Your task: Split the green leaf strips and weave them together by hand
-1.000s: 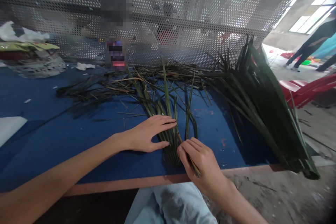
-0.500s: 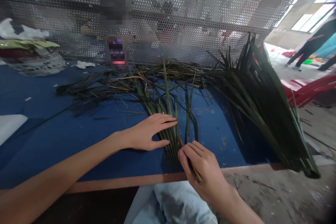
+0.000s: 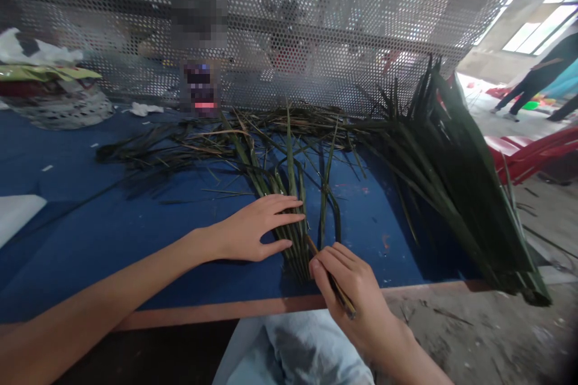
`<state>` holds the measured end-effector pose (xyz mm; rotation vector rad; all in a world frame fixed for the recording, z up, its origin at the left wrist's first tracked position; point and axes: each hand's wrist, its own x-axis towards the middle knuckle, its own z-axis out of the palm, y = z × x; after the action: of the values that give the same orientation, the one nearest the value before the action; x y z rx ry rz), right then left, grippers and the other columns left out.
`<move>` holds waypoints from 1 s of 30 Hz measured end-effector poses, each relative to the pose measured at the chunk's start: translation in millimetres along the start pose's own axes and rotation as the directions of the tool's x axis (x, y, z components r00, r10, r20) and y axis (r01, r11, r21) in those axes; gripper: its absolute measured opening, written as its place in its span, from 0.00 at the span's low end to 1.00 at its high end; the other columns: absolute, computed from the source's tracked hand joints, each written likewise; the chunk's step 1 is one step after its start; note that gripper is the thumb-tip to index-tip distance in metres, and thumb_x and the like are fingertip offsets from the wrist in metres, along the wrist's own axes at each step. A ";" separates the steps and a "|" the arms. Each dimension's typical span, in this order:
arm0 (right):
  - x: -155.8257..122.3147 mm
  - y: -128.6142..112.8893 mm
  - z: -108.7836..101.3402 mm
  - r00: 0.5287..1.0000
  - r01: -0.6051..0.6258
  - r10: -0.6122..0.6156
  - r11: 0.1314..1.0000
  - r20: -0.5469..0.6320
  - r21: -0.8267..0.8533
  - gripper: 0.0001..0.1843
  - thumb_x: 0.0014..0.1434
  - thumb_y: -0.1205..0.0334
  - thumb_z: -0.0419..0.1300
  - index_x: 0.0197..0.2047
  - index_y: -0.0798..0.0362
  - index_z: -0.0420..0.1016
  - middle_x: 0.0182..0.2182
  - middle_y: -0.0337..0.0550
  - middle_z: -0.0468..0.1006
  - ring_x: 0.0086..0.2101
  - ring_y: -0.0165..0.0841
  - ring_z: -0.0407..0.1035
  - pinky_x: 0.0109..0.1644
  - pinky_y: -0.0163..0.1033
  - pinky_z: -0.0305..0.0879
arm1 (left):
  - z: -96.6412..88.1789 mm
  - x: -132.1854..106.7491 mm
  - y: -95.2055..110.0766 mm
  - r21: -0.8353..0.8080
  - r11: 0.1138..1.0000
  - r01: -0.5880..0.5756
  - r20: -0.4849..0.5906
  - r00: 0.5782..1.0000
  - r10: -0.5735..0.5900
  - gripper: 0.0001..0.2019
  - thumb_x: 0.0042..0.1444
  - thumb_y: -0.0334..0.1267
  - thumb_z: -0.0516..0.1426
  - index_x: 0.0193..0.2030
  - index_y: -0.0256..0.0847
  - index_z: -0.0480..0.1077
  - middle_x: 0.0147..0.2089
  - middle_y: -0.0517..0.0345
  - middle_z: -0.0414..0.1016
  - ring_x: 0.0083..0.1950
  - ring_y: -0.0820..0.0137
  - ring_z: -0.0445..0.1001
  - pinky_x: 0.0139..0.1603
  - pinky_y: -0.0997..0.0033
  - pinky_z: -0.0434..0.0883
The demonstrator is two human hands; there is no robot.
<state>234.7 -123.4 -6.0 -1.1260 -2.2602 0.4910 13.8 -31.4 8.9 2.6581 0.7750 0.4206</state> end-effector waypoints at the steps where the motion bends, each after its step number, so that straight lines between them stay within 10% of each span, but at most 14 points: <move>1: -0.6 1.0 -0.1 1.000 -0.006 0.006 1.000 0.002 0.011 0.12 0.65 0.71 0.46 0.30 0.51 0.60 0.27 0.43 0.68 0.31 0.34 0.62 0.34 0.39 0.56 | 0.3 -0.1 1.4 0.000 1.000 -0.014 -0.008 1.000 0.014 0.23 0.59 0.42 0.56 0.62 0.46 0.64 0.66 0.49 0.62 0.67 0.56 0.58 0.66 0.48 0.56; 30: -3.3 3.1 -1.3 0.999 -0.033 0.035 0.992 -0.017 0.121 0.12 0.67 0.69 0.45 0.31 0.53 0.61 0.29 0.42 0.68 0.32 0.32 0.60 0.35 0.39 0.55 | -3.3 2.7 7.1 -0.085 0.992 -0.098 0.033 0.994 0.101 0.12 0.59 0.33 0.54 0.48 0.45 0.75 0.57 0.53 0.72 0.61 0.61 0.66 0.60 0.56 0.64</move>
<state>239.1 -124.2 -7.7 -1.1053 -2.1670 0.6197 18.0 -34.7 15.2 2.6266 0.6018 0.4178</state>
